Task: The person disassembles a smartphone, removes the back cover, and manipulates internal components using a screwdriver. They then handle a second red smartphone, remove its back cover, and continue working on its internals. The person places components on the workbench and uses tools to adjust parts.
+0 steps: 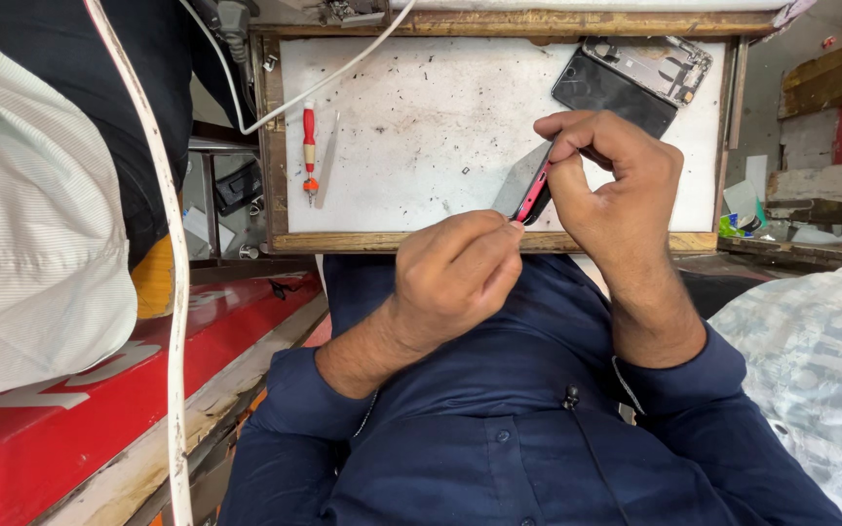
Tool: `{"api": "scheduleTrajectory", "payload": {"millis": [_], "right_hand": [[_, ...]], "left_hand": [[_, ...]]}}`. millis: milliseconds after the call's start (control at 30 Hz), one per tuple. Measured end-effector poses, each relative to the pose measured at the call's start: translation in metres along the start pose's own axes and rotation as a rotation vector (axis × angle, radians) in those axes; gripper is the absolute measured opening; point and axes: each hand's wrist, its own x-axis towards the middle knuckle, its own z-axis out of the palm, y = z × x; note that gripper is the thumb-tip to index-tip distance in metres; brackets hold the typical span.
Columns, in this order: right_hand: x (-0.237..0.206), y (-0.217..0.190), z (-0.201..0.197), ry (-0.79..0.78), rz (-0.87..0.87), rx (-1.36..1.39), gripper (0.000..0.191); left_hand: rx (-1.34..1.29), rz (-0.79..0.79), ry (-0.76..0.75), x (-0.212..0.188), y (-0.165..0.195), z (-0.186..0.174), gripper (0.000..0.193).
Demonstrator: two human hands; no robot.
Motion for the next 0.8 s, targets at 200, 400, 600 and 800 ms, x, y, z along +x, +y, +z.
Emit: {"api": "scheduleTrajectory", "payload": {"millis": [200, 400, 600, 800], "right_hand": [[-0.001, -0.007, -0.007, 0.014, 0.011, -0.031, 0.009], [-0.006, -0.011, -0.016, 0.002, 0.032, -0.068, 0.012], [-0.005, -0.012, -0.018, -0.033, 0.041, -0.081, 0.011], [0.002, -0.011, -0.017, -0.050, 0.023, -0.102, 0.011]], "left_hand": [[0.091, 0.016, -0.006, -0.006, 0.005, 0.009, 0.024], [0.093, -0.032, -0.063, -0.021, 0.000, 0.013, 0.024], [0.065, -0.008, -0.030, -0.027, -0.004, 0.011, 0.024], [0.011, 0.050, -0.008, -0.021, -0.007, 0.010, 0.026]]}}
